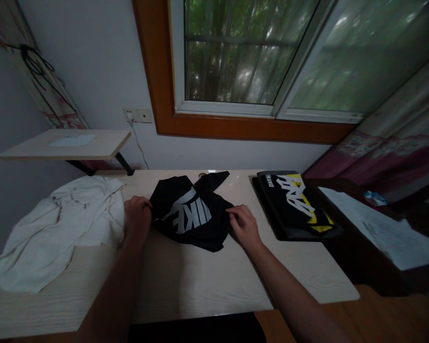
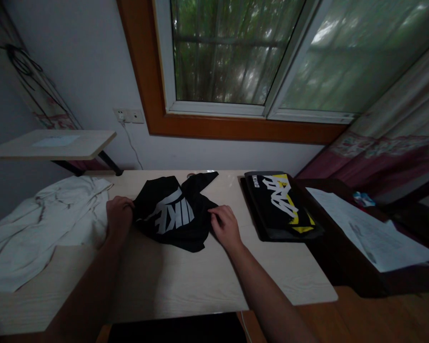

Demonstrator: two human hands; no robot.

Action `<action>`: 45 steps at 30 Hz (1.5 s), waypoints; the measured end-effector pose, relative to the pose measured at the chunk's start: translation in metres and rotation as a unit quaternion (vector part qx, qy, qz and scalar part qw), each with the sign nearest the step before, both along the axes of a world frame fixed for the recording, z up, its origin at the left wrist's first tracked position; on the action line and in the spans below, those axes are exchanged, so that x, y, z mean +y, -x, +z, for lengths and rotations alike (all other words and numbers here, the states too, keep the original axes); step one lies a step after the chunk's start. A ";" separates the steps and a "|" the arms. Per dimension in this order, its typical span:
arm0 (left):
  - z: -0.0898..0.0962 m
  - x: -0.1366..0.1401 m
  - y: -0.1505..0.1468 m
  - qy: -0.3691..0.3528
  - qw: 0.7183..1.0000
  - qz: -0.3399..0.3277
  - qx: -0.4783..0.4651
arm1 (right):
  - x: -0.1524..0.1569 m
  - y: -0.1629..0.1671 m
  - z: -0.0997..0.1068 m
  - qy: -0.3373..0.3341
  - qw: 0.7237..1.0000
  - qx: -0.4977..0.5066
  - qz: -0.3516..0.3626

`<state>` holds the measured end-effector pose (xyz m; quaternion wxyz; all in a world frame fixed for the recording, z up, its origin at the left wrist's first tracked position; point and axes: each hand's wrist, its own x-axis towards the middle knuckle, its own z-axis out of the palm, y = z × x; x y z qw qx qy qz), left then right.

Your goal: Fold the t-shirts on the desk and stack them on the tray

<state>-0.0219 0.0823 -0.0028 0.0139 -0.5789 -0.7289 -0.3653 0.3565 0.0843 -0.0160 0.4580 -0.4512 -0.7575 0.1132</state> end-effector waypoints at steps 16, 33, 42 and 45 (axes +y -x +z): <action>-0.005 -0.012 -0.057 0.150 0.951 -0.244 0.119 | 0.009 0.003 -0.008 0.098 0.993 -0.040 0.050; 0.001 -0.011 -0.064 0.230 0.941 -0.215 0.126 | 0.009 -0.019 -0.001 -0.023 0.918 0.319 -0.234; 0.000 -0.012 -0.063 0.240 0.947 -0.139 0.163 | 0.005 -0.023 -0.002 -0.040 0.891 0.373 -0.255; -0.004 -0.011 -0.062 0.165 0.957 -0.145 0.192 | 0.005 -0.024 -0.001 -0.024 0.893 0.380 -0.242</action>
